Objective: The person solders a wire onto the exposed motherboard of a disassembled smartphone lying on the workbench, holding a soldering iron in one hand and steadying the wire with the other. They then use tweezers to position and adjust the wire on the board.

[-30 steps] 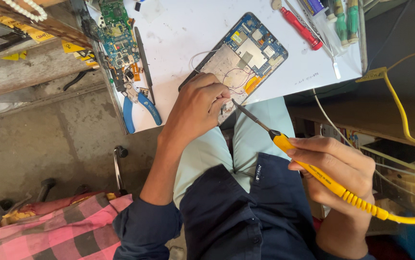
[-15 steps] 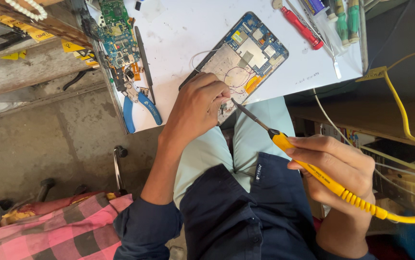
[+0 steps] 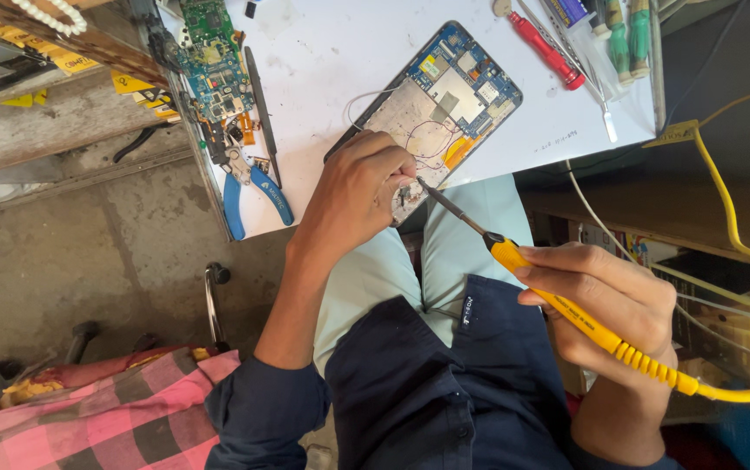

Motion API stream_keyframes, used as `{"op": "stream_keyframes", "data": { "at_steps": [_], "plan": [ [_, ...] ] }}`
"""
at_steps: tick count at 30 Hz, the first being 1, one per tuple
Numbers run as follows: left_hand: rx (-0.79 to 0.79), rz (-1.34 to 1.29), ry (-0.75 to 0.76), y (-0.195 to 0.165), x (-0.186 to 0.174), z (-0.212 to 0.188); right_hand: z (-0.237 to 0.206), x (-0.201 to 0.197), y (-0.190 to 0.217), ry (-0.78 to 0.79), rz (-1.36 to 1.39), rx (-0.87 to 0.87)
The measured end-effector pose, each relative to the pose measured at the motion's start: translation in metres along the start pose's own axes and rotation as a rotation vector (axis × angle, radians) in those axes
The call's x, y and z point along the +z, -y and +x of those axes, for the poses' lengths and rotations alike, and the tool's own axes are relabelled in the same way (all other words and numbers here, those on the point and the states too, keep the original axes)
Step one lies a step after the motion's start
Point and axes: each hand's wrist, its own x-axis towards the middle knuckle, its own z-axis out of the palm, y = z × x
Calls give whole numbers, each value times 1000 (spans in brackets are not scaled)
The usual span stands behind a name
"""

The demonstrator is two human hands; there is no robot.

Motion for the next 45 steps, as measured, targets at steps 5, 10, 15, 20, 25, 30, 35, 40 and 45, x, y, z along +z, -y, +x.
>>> {"op": "stream_keyframes", "data": {
  "at_steps": [5,10,15,20,25,30,35,40,45],
  "plan": [
    [-2,-8,-9,0,1,0,0,0,-1,3,-7,-9],
    [-9,-7,-8,1,2,0,-2,2,-2,-16,-6,-14],
    [-3,5,-11,2,2,0,1,2,-6,-37,-41,-153],
    [-21,18,-13,1,3,0,2,0,-6,-32,-43,-203],
    [-34,19,-13,1,4,1,0,2,-3,-43,-18,-72],
    [-33,22,-6,1,4,1,-1,3,-4,-60,-24,-110],
    [-25,28,-14,2,4,1,-2,3,-5,-35,-7,-57],
    [-33,31,-11,2,4,0,0,3,-6,-52,-45,-169],
    [-32,24,-7,4,5,1,-1,3,-3,-44,-41,-107]
  ]
}}
